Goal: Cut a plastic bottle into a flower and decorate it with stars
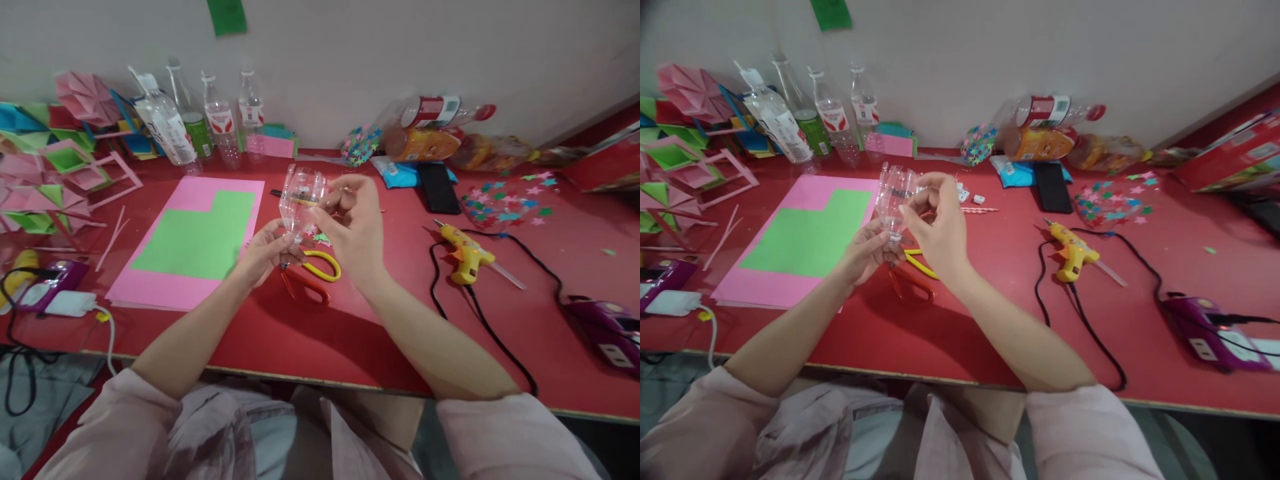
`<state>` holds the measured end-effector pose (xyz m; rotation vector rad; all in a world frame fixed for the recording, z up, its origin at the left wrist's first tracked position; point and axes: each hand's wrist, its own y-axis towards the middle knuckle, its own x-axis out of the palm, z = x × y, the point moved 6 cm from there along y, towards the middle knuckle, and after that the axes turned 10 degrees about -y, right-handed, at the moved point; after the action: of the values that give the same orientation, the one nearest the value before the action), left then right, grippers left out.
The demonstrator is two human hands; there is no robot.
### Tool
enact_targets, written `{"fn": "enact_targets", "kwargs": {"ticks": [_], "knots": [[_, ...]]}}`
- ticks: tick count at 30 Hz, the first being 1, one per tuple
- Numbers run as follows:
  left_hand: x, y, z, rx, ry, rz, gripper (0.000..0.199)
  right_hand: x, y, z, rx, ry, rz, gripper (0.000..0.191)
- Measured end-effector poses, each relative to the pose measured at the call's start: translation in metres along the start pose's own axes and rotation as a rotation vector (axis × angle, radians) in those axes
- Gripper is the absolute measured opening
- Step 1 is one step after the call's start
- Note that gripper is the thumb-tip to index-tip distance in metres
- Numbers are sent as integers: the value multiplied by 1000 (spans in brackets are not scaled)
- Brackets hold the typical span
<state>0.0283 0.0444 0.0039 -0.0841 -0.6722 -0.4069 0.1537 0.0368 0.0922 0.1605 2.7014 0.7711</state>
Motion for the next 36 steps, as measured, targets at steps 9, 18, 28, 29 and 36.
{"fn": "enact_targets", "kwargs": {"ticks": [9,18,28,29,36], "knots": [[1,0,2,41,-14,15,35,-2,-2,-10,-192,-301,-17,10],[-7,3,3,71,13,92,38,2,3,-8,-232,-414,-127,12],[-9,4,0,60,42,81,40,5,7,9,-16,-290,-185,5],[-9,4,0,59,44,81,40,5,7,9,-7,-279,-180,4],[-9,4,-4,38,-1,86,37,5,4,1,-123,-311,-114,10]]}}
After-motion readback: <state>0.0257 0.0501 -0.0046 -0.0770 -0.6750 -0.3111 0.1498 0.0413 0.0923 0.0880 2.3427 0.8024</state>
